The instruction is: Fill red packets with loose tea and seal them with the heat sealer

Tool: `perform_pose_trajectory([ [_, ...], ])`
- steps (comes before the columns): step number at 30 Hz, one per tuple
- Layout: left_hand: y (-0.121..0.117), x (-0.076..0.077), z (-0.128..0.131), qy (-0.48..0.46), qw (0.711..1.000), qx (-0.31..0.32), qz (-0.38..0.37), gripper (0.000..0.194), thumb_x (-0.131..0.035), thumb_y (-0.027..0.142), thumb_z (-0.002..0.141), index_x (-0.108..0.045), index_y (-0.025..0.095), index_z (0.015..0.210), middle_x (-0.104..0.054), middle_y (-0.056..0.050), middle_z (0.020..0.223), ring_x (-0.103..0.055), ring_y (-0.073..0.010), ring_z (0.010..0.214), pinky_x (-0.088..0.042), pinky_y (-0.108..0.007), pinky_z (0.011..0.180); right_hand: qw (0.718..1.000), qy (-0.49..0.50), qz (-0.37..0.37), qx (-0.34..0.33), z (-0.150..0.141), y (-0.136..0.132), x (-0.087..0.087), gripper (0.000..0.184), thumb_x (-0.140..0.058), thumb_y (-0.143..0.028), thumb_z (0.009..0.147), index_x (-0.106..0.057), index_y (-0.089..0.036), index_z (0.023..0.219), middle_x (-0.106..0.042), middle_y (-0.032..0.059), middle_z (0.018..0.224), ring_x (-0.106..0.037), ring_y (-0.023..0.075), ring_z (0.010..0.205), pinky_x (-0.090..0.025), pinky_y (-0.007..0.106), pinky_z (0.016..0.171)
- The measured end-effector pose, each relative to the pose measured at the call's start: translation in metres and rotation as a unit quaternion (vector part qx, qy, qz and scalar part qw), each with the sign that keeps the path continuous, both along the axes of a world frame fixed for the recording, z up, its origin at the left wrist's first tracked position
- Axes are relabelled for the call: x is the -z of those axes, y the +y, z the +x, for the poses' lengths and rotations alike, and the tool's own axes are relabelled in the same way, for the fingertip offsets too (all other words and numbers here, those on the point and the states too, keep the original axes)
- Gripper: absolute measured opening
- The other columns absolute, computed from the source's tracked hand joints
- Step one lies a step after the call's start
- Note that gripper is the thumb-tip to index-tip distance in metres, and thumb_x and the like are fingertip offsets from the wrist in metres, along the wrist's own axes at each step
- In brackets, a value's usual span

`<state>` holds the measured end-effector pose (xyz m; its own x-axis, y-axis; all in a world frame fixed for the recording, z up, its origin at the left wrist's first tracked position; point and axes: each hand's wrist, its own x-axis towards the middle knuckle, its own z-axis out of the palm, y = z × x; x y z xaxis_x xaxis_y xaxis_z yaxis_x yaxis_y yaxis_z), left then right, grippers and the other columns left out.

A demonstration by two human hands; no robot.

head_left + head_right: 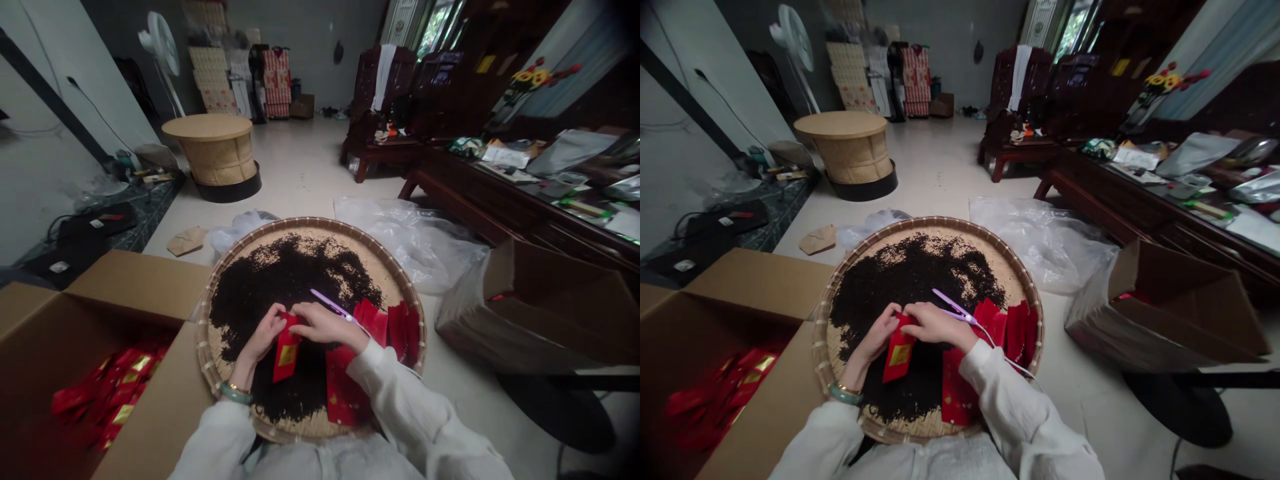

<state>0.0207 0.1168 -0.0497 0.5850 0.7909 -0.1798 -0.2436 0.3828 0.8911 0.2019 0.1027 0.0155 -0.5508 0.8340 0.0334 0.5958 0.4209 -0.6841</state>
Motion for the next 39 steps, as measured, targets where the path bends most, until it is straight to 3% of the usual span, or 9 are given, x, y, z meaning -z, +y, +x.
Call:
perform_pose_trajectory([
  [3, 0.003, 0.001, -0.004, 0.015, 0.999, -0.038, 0.022, 0.050, -0.071, 0.049, 0.070, -0.035, 0.022, 0.091, -0.054, 0.006, 0.074, -0.050, -0.0072, 0.059, -0.039, -0.019, 0.058, 0.993, 0.101, 0.030, 0.046, 0.002, 0.000, 0.009, 0.020, -0.058, -0.026, 0.086, -0.056, -0.016, 0.103, -0.061, 0.0097, 0.104, -0.057, 0.0180, 0.091, -0.045, 0.031, 0.081],
  [6, 0.010, 0.000, -0.012, 0.071, 0.989, -0.105, 0.070, 0.046, -0.069, 0.047, 0.071, -0.035, 0.021, 0.088, -0.049, 0.008, 0.069, -0.045, -0.0069, 0.058, -0.036, -0.018, 0.057, 0.974, 0.178, 0.056, 0.132, 0.007, -0.008, 0.032, 0.040, -0.052, -0.034, 0.090, -0.045, -0.018, 0.127, -0.046, 0.0152, 0.134, -0.048, 0.0203, 0.119, -0.042, 0.037, 0.096],
  [8, 0.015, -0.001, -0.018, 0.113, 0.976, -0.154, 0.105, 0.043, -0.067, 0.045, 0.071, -0.036, 0.021, 0.088, -0.045, 0.008, 0.067, -0.043, -0.0077, 0.058, -0.035, -0.018, 0.056, 0.990, 0.090, 0.054, 0.096, 0.010, -0.019, 0.053, 0.067, -0.059, -0.045, 0.084, -0.035, -0.016, 0.139, -0.034, 0.0205, 0.144, -0.031, 0.0273, 0.135, -0.031, 0.046, 0.107],
  [11, 0.022, -0.005, -0.027, 0.155, 0.953, -0.214, 0.147, 0.040, -0.065, 0.044, 0.070, -0.037, 0.022, 0.087, -0.043, 0.007, 0.068, -0.043, -0.0092, 0.059, -0.036, -0.020, 0.057, 0.993, -0.091, 0.061, -0.041, 0.008, -0.042, 0.080, 0.114, -0.072, -0.065, 0.059, -0.023, -0.011, 0.148, -0.006, 0.0296, 0.151, -0.001, 0.0446, 0.140, -0.011, 0.062, 0.108],
  [15, 0.027, -0.008, -0.031, 0.175, 0.935, -0.250, 0.179, 0.037, -0.063, 0.045, 0.070, -0.038, 0.022, 0.085, -0.042, 0.007, 0.069, -0.043, -0.0104, 0.060, -0.036, -0.022, 0.058, 0.972, -0.139, 0.125, -0.144, -0.010, -0.061, 0.100, 0.103, -0.064, -0.070, 0.066, -0.021, -0.027, 0.149, -0.008, 0.0233, 0.153, -0.001, 0.0421, 0.141, -0.007, 0.064, 0.108],
  [20, 0.026, -0.006, -0.030, 0.174, 0.931, -0.265, 0.182, 0.036, -0.062, 0.045, 0.071, -0.039, 0.022, 0.085, -0.045, 0.006, 0.072, -0.045, -0.0111, 0.062, -0.038, -0.022, 0.059, 0.955, -0.132, 0.210, -0.160, -0.043, -0.054, 0.114, 0.076, -0.054, -0.067, 0.077, -0.033, -0.036, 0.143, -0.016, 0.0151, 0.154, -0.017, 0.0380, 0.139, -0.010, 0.061, 0.108],
  [28, 0.032, -0.007, -0.041, 0.173, 0.912, -0.302, 0.217, 0.032, -0.064, 0.039, 0.071, -0.043, 0.020, 0.085, -0.048, 0.004, 0.076, -0.049, -0.0114, 0.069, -0.042, -0.022, 0.065, 0.943, -0.191, 0.235, -0.137, -0.047, -0.021, 0.111, 0.055, -0.064, -0.056, 0.076, -0.058, -0.021, 0.117, -0.047, 0.0136, 0.135, -0.032, 0.0345, 0.130, -0.022, 0.052, 0.107],
  [34, 0.042, -0.008, -0.051, 0.176, 0.887, -0.346, 0.249, 0.031, -0.066, 0.038, 0.071, -0.044, 0.021, 0.084, -0.051, 0.004, 0.074, -0.052, -0.0119, 0.067, -0.044, -0.023, 0.066, 0.962, -0.204, 0.175, -0.045, -0.022, -0.005, 0.092, 0.053, -0.065, -0.047, 0.077, -0.056, -0.013, 0.117, -0.050, 0.0165, 0.131, -0.044, 0.0318, 0.116, -0.038, 0.044, 0.094],
  [39, 0.043, -0.010, -0.042, 0.197, 0.890, -0.304, 0.278, 0.027, -0.065, 0.038, 0.073, -0.046, 0.021, 0.082, -0.061, -0.002, 0.089, -0.059, -0.0162, 0.085, -0.047, -0.029, 0.081, 0.958, -0.209, 0.188, -0.048, -0.040, -0.024, 0.093, 0.073, -0.067, -0.054, 0.073, -0.042, -0.031, 0.137, -0.025, 0.0127, 0.150, -0.035, 0.0386, 0.124, -0.034, 0.053, 0.095],
])
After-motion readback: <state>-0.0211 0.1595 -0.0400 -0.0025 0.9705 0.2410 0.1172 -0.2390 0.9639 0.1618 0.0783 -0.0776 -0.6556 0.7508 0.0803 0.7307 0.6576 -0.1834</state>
